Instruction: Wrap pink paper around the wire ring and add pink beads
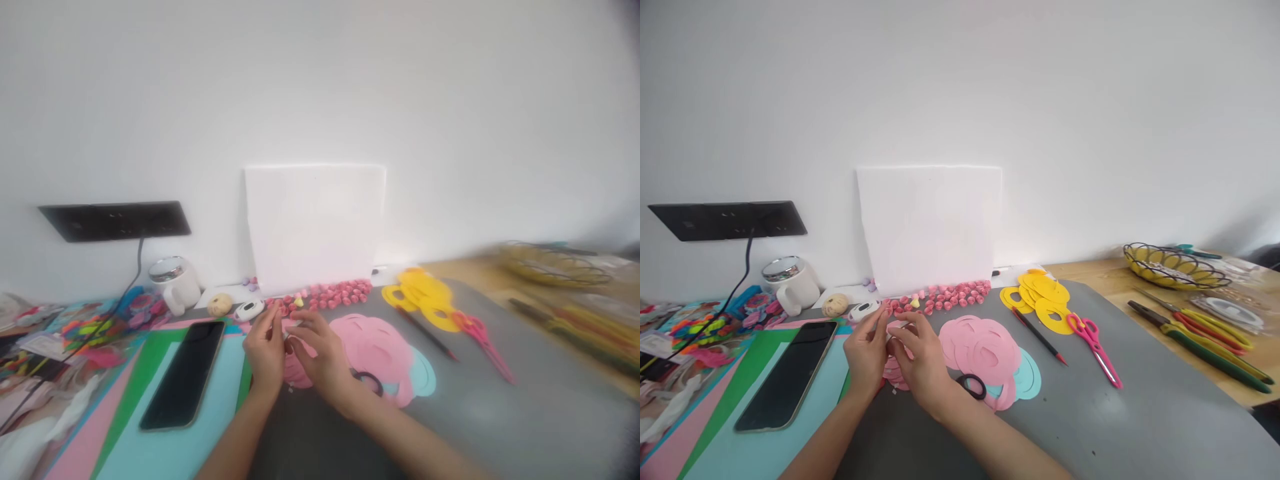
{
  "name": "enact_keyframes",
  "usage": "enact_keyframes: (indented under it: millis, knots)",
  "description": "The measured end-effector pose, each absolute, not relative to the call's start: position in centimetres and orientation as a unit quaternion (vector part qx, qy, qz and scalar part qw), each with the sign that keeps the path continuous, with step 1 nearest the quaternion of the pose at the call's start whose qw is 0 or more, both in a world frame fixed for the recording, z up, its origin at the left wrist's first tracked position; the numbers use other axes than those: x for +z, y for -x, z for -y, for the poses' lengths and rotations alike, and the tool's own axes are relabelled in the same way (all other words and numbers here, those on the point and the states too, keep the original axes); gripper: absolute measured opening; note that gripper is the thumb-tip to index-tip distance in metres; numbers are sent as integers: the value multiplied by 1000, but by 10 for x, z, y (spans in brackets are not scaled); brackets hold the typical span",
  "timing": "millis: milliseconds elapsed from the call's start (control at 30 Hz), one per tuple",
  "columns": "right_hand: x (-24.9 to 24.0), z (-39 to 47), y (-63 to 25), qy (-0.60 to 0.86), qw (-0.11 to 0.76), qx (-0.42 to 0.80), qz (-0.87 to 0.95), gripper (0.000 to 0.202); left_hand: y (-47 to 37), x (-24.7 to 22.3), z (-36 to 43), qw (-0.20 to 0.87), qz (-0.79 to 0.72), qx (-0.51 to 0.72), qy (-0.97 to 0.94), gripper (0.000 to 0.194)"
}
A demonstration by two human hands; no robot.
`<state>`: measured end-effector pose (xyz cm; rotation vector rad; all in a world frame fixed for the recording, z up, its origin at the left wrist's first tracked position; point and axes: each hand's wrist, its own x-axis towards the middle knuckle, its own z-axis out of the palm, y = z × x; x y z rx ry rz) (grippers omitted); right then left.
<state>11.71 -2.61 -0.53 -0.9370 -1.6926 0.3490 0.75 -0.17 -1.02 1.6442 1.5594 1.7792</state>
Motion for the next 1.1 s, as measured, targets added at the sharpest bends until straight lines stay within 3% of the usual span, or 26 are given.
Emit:
enact_keyframes:
  millis: [200,267,333,467,600,700,767,933,1100]
  knots:
    - [24,42,-140,405,473,126,772,54,-9,-5,4,190,-547,627,-521,32]
    - [32,49,-161,456,430,117,770,44,-9,-3,5,201,-551,627,-513,33]
    - [33,58,-185,503,327,116,792,28,-8,-2,4,204,-553,631,-505,32]
    - [18,77,-222,578,172,117,789,16,-8,-4,1,226,-542,639,-497,32]
    - [2,89,-223,586,110,93,798,22,-9,-4,1,264,-540,615,-511,33]
    - [-1,92,-216,579,121,61,804,27,-10,-1,2,299,-552,597,-499,37]
    - [3,94,-216,570,154,103,800,28,-10,1,3,309,-553,596,-493,38]
    - [17,97,-223,539,307,357,698,30,-10,1,4,324,-545,597,-492,40]
    - [12,102,-215,376,435,659,484,36,-10,-1,4,323,-542,594,-499,41]
